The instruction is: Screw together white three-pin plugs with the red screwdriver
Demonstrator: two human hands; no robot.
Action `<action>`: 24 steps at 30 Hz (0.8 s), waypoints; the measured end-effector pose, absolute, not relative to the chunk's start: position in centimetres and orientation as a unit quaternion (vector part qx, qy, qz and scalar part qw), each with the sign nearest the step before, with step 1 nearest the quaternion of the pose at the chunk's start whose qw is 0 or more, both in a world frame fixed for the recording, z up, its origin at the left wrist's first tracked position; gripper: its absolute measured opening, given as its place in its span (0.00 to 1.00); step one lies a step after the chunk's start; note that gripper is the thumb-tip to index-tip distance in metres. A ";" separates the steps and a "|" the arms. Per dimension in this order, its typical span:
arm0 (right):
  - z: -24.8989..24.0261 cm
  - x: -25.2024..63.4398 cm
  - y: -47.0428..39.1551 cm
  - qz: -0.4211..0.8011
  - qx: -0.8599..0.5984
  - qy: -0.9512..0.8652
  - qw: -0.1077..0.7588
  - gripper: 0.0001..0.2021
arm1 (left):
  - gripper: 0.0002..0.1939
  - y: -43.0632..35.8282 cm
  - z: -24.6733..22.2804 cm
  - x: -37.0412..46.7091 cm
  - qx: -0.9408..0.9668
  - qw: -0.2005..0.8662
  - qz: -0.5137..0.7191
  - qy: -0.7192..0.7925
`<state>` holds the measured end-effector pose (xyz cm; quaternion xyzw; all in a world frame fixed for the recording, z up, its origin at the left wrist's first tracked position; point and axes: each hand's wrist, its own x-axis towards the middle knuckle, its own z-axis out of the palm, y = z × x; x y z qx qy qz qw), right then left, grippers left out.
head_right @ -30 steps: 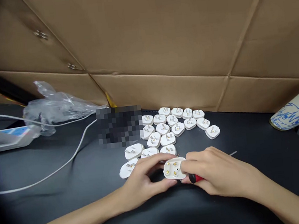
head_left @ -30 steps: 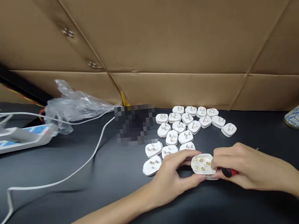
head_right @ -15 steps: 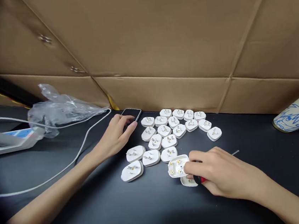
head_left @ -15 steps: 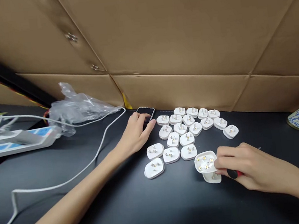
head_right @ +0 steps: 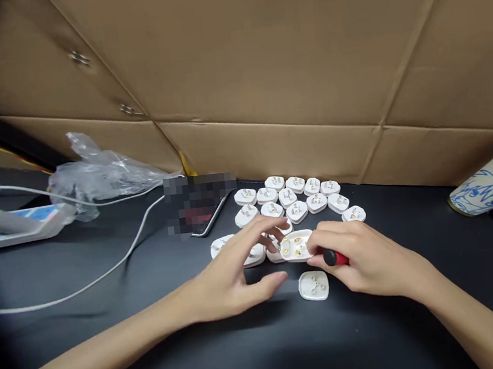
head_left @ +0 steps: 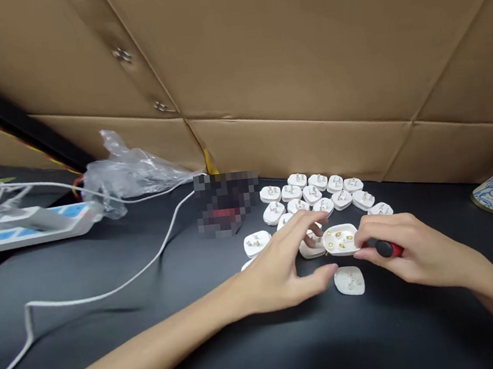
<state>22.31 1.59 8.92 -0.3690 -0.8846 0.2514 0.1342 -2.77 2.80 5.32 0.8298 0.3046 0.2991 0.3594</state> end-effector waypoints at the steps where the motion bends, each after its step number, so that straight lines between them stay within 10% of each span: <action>1: 9.0 22.2 1.6 0.253 -0.362 -0.886 0.139 0.04 | 0.33 2.4 5.0 -2.4 0.808 0.407 0.284 0.319; 10: 9.5 21.6 1.0 0.276 -0.390 -0.868 0.134 0.04 | 0.23 1.4 2.7 -0.4 0.721 0.506 0.308 0.361; 16: 13.0 22.8 1.1 0.355 -0.452 -0.686 0.446 0.03 | 0.23 1.2 1.4 -0.2 0.740 0.484 0.332 0.328; 24: 15.2 21.3 1.3 0.280 -0.505 -0.749 0.325 0.13 | 0.24 1.1 0.6 0.1 0.771 0.446 0.352 0.288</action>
